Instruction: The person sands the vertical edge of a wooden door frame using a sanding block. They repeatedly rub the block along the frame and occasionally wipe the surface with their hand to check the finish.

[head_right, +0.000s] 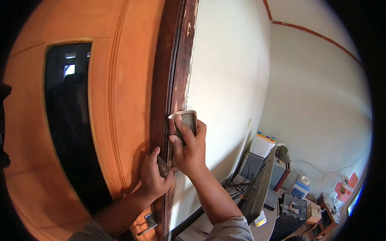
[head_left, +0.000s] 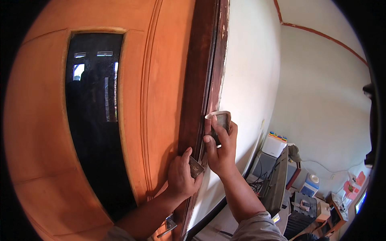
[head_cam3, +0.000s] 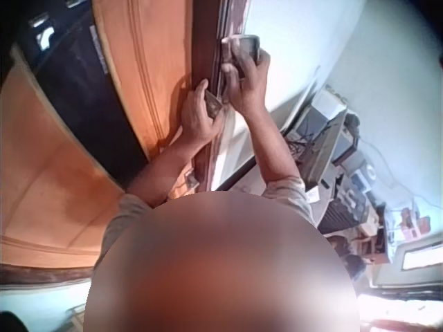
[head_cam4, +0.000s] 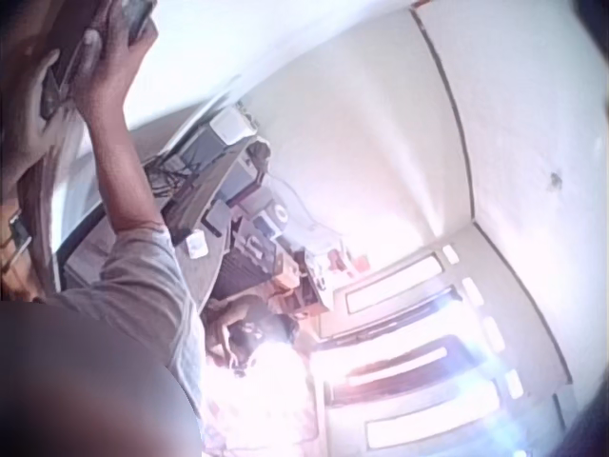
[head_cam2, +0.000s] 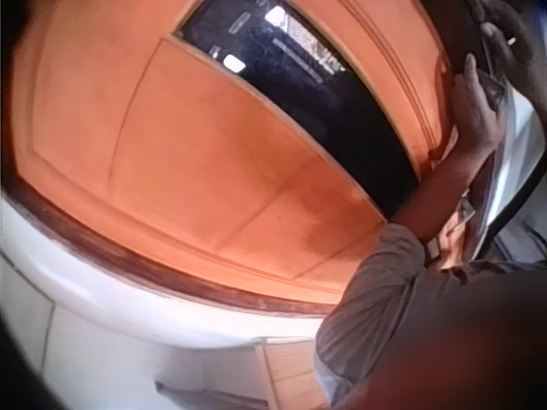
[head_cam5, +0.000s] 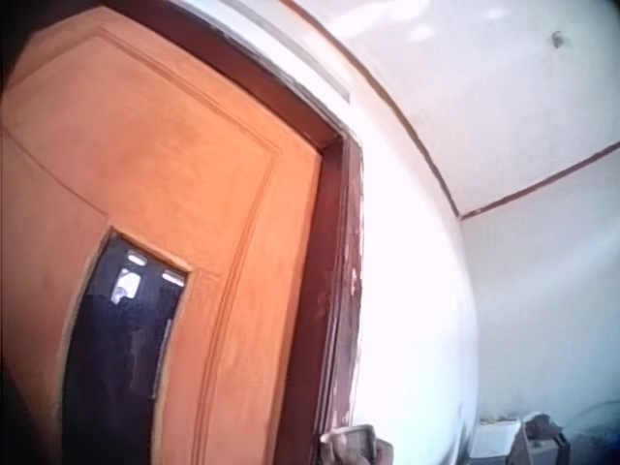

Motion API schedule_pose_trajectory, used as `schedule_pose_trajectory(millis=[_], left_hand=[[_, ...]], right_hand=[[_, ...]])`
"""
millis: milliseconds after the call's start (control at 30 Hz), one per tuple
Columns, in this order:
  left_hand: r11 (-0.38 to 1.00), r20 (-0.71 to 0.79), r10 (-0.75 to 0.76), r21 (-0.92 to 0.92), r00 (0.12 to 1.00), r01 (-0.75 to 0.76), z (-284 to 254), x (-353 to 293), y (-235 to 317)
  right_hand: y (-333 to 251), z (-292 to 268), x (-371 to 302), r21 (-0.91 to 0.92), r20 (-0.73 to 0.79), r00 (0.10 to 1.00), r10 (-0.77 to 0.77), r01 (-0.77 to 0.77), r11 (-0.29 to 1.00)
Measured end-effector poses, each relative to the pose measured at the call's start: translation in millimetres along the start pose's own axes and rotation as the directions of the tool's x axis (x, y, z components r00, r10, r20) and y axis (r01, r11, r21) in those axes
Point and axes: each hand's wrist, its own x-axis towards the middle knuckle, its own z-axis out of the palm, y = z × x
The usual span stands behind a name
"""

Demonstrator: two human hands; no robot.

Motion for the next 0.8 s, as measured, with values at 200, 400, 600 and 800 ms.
schedule_pose_trajectory(millis=[200,400,600,800], left_hand=[[0.998,0.072,-0.063,-0.011,0.995,0.064,1,-1,0],[0.998,0.050,-0.068,0.014,0.996,0.067,1,-3,3],[1.000,-0.015,-0.002,0.017,1.000,0.002,3,1,-1],[0.998,0.027,-0.070,0.001,0.997,0.070,1,-1,1]], right_hand=[[37,16,110,0.015,-0.211,0.975,-0.071,0.076,0.997],[0,-4,10,-0.076,-0.005,0.999,0.052,-0.052,0.996],[35,14,107,-0.081,-0.198,0.974,-0.111,0.096,0.992],[15,13,38,-0.051,-0.141,0.990,0.021,-0.029,0.998]])
